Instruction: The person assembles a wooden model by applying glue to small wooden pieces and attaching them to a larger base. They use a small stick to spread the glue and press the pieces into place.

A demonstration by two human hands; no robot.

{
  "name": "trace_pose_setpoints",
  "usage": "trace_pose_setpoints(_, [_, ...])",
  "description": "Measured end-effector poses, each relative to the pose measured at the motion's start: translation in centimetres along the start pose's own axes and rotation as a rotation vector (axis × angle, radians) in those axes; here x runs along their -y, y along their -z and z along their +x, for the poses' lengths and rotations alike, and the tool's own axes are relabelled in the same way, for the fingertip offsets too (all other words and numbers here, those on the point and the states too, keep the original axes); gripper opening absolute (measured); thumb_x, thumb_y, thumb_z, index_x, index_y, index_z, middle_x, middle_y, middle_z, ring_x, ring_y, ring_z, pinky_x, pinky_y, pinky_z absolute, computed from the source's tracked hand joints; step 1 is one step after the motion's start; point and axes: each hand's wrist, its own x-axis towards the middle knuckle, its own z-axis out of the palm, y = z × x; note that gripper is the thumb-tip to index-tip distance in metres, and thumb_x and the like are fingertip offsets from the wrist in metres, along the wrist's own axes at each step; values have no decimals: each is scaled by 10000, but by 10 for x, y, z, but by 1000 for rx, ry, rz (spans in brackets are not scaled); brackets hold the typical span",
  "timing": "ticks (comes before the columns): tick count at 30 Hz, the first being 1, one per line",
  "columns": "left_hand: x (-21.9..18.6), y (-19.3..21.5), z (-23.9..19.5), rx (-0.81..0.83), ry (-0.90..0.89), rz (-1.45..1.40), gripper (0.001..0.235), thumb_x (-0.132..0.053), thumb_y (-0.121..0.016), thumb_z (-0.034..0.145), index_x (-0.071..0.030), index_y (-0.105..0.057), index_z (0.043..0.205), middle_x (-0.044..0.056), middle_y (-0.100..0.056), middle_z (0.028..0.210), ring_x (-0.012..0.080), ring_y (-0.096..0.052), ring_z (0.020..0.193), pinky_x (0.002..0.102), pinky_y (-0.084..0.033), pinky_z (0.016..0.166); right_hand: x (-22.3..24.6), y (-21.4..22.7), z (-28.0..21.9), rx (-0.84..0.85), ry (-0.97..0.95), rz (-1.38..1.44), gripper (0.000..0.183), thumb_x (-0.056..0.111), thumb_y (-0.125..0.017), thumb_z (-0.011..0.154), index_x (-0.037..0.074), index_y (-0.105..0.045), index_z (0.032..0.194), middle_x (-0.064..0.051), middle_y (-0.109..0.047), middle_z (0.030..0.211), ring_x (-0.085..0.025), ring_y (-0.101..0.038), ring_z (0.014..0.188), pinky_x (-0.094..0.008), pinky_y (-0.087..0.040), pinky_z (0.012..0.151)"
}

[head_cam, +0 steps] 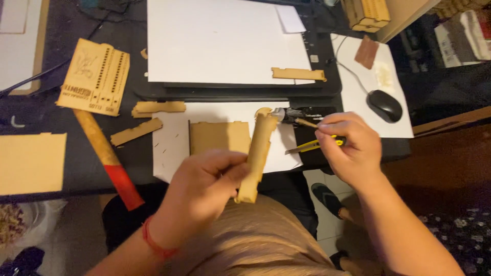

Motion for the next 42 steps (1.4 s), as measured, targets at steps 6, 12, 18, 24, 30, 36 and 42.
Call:
trace_pose_setpoints(6, [2, 41, 17, -140, -227, 360, 187, -248, -593, 946, -148, -717, 847, -12, -633, 683, 149, -574, 658, 312, -411, 624, -21, -48, -23, 160, -271, 14, 87, 69, -660, 858, 146, -662, 819, 0, -734, 971, -167, -684, 971, -338, -422, 952])
trace_pose_setpoints(12, [0, 63, 37, -135, -414, 584, 256, -167, -517, 1033, -81, -605, 808, 61, -503, 652, 252, -482, 679, 384, -350, 622, -29, -69, -21, 115, -261, -136, 113, 139, -666, 895, 160, -669, 784, 55, -737, 909, -146, -657, 878, -369, -366, 951])
trace_pose_setpoints(18, [16, 72, 63, -83, -417, 706, 160, -162, -544, 956, -132, -686, 889, 92, -604, 828, 301, -607, 742, 419, -433, 666, -34, -72, -16, 163, -15, -324, 64, 182, -691, 909, 200, -706, 850, 70, -750, 975, -165, -669, 894, -391, -344, 861])
trace_pose_setpoints(24, [29, 85, 100, 132, -442, 887, 322, -69, -541, 881, -82, -362, 613, 70, -457, 636, 264, -430, 537, 411, -319, 501, -21, -53, -9, 155, -38, -332, 165, 221, -689, 960, 101, -762, 874, -31, -756, 964, -198, -689, 950, -404, -418, 918])
trace_pose_setpoints(30, [48, 72, 133, 134, -501, 990, 176, -94, -606, 736, -220, -713, 677, 37, -652, 657, 324, -617, 636, 455, -497, 581, 16, -33, 44, 180, 228, -217, 110, 76, -734, 1000, 0, -701, 1072, -157, -703, 1070, -333, -650, 997, -447, -451, 924])
trace_pose_setpoints(36, [46, 62, 140, 223, -417, 1125, 296, 18, -585, 677, -271, -640, 648, -33, -568, 657, 255, -550, 577, 401, -468, 584, 42, -78, 107, 539, 310, -221, 260, 219, -743, 885, 61, -724, 1090, -78, -727, 988, -338, -661, 829, -492, -487, 749])
trace_pose_setpoints(42, [44, 71, 117, 34, -663, 1089, 135, -95, -648, 807, -220, -696, 786, 30, -644, 765, 285, -652, 607, 433, -490, 488, 24, -110, 110, 573, 301, -149, 94, 75, -666, 904, 85, -758, 918, -62, -702, 769, -333, -623, 684, -457, -450, 602])
